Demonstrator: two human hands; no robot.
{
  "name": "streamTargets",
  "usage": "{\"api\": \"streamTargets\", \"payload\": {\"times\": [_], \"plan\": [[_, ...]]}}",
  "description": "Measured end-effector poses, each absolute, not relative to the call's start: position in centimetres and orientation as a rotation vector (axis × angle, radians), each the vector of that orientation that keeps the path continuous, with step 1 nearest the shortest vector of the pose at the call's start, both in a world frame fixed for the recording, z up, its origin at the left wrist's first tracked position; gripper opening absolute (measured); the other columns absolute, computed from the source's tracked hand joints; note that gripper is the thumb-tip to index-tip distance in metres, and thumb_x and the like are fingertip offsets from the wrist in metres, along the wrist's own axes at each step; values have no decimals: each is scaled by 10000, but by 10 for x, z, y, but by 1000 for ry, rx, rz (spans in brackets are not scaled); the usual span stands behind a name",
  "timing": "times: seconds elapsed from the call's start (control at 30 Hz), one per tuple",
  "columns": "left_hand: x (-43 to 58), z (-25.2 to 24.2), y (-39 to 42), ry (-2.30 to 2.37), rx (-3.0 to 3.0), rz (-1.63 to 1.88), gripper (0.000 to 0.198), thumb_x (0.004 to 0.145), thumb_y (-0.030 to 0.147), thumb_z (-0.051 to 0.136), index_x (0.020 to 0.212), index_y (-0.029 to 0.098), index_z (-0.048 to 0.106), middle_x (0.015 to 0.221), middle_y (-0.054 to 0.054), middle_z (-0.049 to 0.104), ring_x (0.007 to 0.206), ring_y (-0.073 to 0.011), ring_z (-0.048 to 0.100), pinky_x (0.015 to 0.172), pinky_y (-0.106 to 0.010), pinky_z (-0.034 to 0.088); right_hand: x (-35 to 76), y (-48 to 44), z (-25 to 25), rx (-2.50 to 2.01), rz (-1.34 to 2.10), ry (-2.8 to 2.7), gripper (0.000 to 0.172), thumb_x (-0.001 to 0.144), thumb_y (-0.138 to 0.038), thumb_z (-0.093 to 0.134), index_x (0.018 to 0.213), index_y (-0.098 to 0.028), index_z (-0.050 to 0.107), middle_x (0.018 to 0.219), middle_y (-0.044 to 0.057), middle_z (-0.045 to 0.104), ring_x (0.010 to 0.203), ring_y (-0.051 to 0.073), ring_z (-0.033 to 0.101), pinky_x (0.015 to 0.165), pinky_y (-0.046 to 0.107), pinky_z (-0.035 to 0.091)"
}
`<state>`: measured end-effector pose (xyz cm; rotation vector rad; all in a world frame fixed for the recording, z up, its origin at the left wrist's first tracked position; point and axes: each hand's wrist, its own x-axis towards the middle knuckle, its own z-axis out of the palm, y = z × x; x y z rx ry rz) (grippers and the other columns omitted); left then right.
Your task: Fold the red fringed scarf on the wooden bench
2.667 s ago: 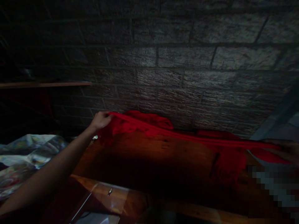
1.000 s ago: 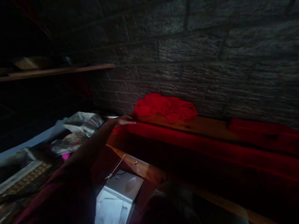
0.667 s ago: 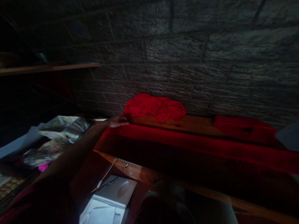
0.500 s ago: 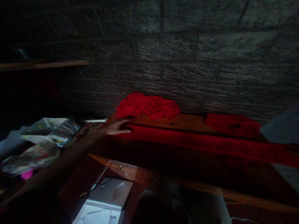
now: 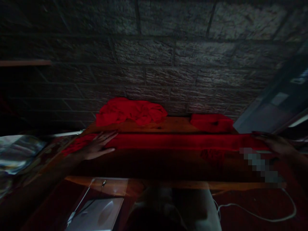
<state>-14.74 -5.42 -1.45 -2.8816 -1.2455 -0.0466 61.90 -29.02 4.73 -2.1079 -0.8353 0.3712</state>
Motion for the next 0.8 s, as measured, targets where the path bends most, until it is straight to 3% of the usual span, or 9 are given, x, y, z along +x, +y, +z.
{"api": "streamTargets", "payload": {"times": [0.2,0.4,0.53,0.67,0.8], "plan": [[-87,2,-60,-1299,-2879,35,750,975,637,247,1587,214,148,1634,-84,160,1512,-299,148,1215,-547,87,595,-283,68,-1827,594,-495,169,726,-154,670,867,-227,727,998,108,745,734,199,668,640,275,537],[49,-3,-89,-759,-3103,-69,693,999,608,262,1582,247,165,1646,-56,114,1526,-238,86,1232,-476,12,529,-253,119,-1684,662,-682,182,855,-119,612,1022,-147,679,968,141,727,652,114,647,644,214,506],[108,-13,-100,-717,-3150,-62,769,964,670,292,1570,200,238,1632,-121,165,1523,-278,94,1225,-504,36,477,-230,149,-1519,741,-904,174,857,-55,570,989,-118,665,803,59,708,635,102,643,604,176,506],[139,-12,-113,-840,-3172,-41,887,929,726,285,1572,121,206,1624,-179,139,1518,-322,87,1215,-527,67,437,-203,167,-1361,843,-901,182,831,-71,599,982,-139,676,631,-30,616,461,66,535,418,124,453],[161,-15,-130,-835,-3183,-112,914,919,742,268,1570,104,201,1629,-187,87,1518,-343,53,1203,-564,70,410,-165,172,-1106,972,-740,129,852,-46,557,888,-141,637,720,-12,650,587,60,613,531,102,556]]}}
